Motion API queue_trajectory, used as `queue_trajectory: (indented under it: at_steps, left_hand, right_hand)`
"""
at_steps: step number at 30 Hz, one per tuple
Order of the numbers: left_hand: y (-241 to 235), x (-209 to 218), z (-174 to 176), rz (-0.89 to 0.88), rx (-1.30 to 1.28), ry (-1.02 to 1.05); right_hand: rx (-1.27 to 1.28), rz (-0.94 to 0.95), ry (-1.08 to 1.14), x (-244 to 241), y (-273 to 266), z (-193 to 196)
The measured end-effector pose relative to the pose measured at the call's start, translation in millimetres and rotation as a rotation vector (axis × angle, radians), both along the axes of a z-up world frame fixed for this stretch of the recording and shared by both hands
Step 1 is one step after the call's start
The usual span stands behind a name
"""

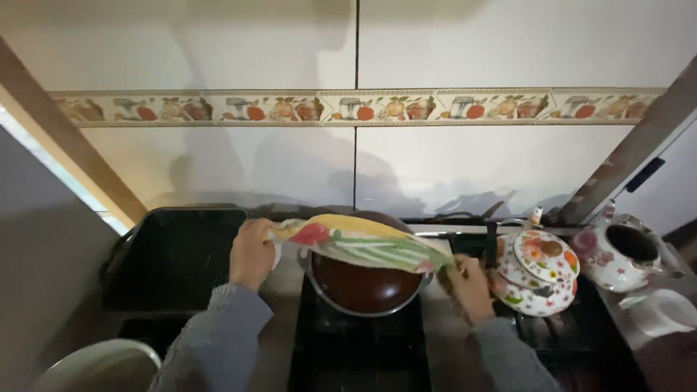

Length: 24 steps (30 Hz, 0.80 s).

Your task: The recorder is cooking and stirring a pot on a gas stove.

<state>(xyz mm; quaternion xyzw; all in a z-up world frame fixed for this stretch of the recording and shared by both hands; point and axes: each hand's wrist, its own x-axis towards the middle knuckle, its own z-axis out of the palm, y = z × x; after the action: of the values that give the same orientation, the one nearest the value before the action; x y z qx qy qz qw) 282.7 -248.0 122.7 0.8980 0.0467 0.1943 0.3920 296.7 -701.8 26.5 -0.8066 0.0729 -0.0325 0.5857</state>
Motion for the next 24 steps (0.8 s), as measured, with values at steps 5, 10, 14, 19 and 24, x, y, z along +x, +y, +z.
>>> queue_trajectory:
  at_steps: [5, 10, 14, 19, 24]
  left_hand:
    - [11, 46, -123, 0.154, 0.242, 0.075]
    - [-12, 27, -104, -0.003, -0.952, 0.362]
    - [-24, 33, -95, -0.119, -1.176, 0.444]
    - [-16, 49, -147, 0.048, -0.905, 0.307]
    - [-28, 6, -128, 0.099, -1.001, 0.409]
  right_hand:
    - [0.168, 0.079, -0.06, 30, -4, -80]
    - [0.428, -0.025, 0.269, 25, 16, -59]
    - [0.527, -0.029, 0.36, 25, 21, -42]
    - [0.575, -0.078, 0.379, 2, 40, 9]
    - [0.619, 0.038, 0.283, -22, 22, -20]
